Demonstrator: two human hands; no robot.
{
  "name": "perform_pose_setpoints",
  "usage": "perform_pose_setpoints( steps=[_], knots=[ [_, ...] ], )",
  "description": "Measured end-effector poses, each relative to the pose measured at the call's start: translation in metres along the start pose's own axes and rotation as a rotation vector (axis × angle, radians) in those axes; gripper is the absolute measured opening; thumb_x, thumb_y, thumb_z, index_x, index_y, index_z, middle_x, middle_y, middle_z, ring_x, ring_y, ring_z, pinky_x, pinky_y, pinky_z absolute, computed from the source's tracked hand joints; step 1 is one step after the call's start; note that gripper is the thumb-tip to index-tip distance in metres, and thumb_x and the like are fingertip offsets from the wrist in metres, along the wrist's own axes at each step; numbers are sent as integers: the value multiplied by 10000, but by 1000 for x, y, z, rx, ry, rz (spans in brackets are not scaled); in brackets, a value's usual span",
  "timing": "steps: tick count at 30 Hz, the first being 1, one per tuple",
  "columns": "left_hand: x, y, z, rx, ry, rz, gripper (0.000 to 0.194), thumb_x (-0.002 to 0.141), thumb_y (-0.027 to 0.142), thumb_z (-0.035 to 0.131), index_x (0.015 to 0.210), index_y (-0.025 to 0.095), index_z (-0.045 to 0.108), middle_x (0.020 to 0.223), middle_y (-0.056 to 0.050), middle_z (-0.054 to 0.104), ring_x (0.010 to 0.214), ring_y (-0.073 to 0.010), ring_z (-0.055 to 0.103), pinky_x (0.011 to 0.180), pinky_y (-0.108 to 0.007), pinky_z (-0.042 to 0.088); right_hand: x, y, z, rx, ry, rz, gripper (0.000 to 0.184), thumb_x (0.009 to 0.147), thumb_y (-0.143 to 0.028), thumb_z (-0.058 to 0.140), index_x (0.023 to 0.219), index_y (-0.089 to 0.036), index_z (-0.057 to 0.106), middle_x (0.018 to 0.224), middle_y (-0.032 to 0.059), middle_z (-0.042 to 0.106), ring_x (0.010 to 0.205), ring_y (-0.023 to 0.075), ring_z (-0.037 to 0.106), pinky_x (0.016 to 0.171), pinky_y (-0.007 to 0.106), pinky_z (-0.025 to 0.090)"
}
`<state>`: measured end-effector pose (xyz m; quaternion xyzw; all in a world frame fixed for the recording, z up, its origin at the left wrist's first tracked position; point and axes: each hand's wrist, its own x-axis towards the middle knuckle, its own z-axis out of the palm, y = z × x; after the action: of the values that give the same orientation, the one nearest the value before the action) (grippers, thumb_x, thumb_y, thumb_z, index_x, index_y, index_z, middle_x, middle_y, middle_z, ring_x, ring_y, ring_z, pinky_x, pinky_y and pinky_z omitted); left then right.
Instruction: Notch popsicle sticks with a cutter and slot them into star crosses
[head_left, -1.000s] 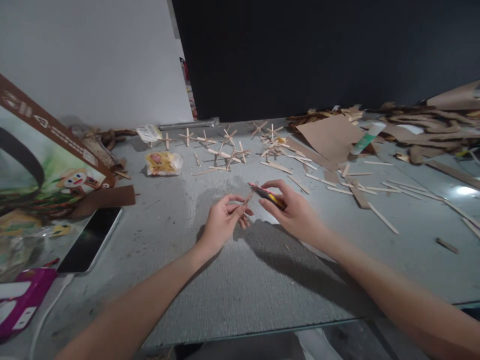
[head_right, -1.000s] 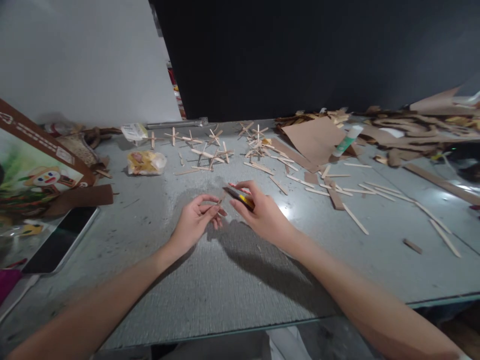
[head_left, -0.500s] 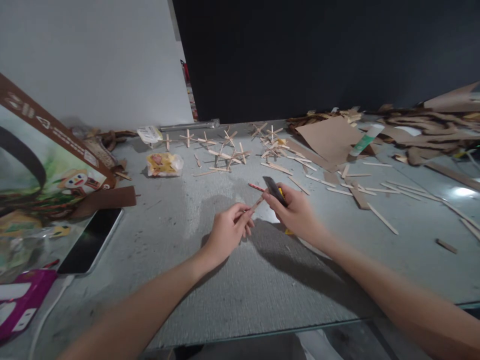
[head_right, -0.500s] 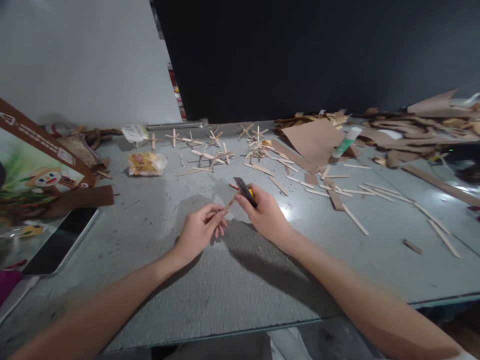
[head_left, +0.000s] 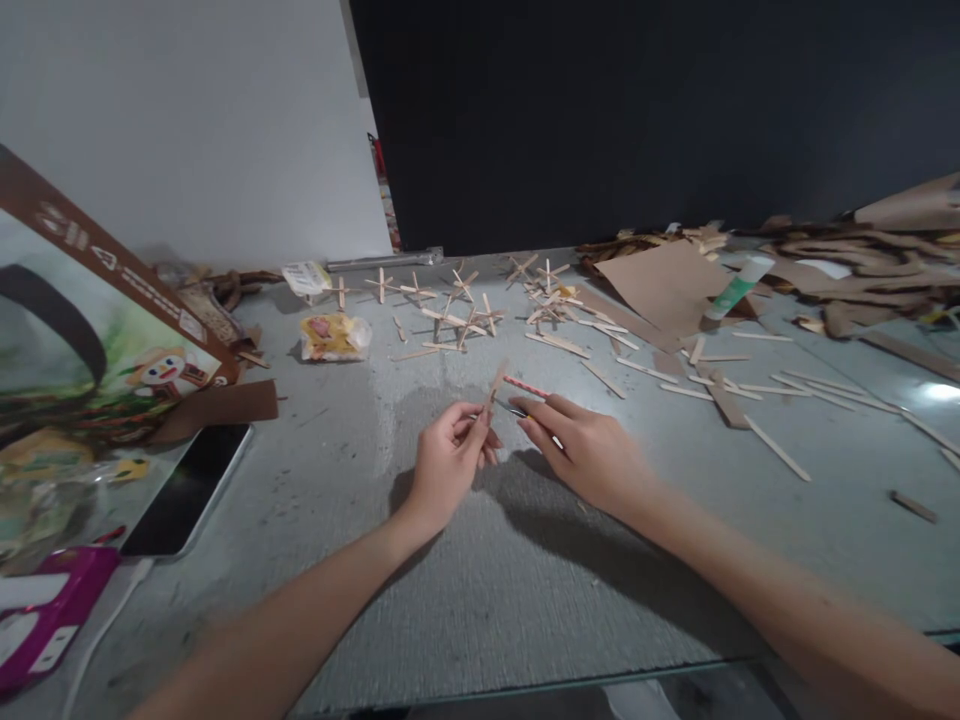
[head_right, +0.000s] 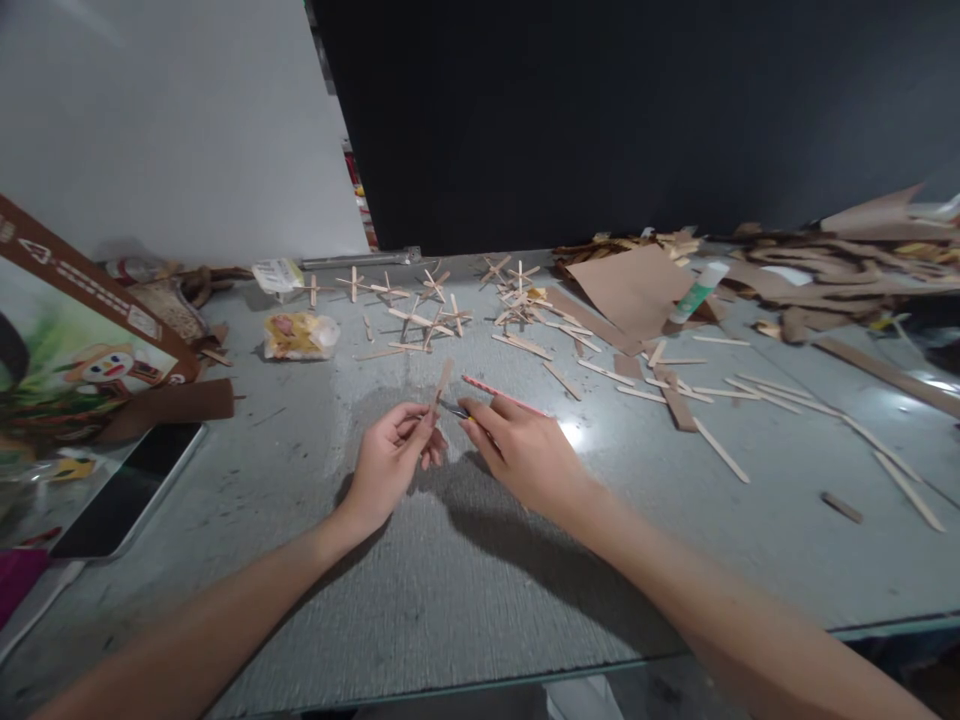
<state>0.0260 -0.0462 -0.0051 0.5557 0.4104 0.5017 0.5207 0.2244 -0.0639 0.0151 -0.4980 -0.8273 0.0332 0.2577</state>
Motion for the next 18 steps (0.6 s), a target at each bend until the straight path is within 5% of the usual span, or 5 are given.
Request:
perform_pose_setpoints(
  steps=[18],
  knots=[
    [3,1,0,-45,-76,-83,545,885,728,641,850,187,592,636,1,617,505,-115,534,494,-247,374,0,2,0,-25,-17,-38,413,1139,-365,367,1333,-186,685,1176,136,760,941,257,776,733,335,564]
  ],
)
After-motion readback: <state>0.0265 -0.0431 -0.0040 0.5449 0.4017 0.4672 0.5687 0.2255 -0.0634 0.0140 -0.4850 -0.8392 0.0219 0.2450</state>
